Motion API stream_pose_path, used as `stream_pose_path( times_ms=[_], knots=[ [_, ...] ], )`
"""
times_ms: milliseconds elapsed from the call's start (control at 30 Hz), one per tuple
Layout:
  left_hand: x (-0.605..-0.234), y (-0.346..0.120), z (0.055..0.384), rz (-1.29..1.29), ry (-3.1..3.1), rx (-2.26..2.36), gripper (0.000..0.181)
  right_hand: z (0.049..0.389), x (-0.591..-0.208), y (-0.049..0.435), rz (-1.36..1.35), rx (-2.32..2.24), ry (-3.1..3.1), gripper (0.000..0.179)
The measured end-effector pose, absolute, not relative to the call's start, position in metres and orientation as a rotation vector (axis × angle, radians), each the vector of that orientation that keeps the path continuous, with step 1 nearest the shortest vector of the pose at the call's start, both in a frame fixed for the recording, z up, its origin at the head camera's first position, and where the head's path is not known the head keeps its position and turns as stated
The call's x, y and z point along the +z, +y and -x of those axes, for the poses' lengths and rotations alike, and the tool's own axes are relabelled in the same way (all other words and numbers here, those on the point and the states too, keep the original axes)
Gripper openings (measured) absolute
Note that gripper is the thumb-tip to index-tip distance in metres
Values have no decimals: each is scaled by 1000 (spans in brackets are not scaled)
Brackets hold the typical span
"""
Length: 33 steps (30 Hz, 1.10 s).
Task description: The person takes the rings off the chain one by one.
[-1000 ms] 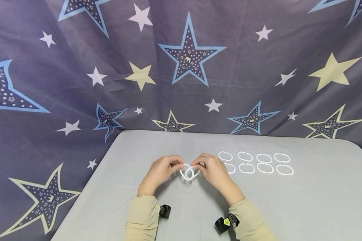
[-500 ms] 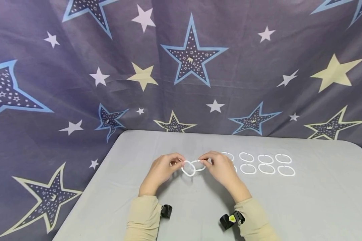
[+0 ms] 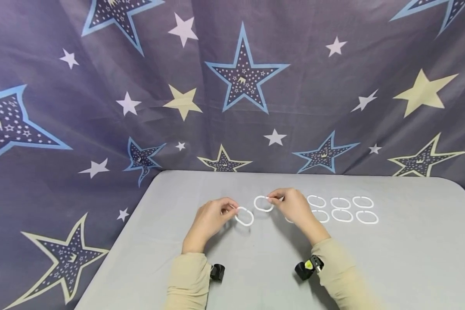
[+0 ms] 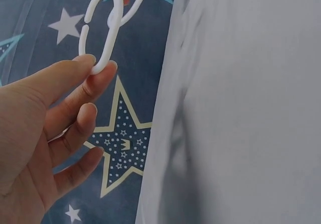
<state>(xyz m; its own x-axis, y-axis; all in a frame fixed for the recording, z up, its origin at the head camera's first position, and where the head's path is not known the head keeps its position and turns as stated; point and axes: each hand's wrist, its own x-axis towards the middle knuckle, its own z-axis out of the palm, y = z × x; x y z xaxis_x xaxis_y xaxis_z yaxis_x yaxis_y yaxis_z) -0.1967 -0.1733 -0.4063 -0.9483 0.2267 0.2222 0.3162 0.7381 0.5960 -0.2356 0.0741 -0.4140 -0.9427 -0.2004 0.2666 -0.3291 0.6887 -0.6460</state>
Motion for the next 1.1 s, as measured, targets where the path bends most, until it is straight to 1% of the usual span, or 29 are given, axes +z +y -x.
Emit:
stream_pose_path(
  times_ms=[100,333,767,967,1100],
  knots=[
    [-407,-171,198,443,-2806,-977,7,243,-410,83,-470,1062,-2772,10],
    [-407,-168,199,449,-2790,-949,6,261,-407,90,-662,1015,-2831,8],
    [-411,-168,197,387,-2796,-913,5,280,-425,88,-677,961,-2902,5],
    [-411,-167,197,349,-2779,-917,9,287,-431,92,-644,934,-2899,5],
    [-412,-166,197,330,-2776,-906,8,290,-433,97,-624,940,-2898,6]
  ],
)
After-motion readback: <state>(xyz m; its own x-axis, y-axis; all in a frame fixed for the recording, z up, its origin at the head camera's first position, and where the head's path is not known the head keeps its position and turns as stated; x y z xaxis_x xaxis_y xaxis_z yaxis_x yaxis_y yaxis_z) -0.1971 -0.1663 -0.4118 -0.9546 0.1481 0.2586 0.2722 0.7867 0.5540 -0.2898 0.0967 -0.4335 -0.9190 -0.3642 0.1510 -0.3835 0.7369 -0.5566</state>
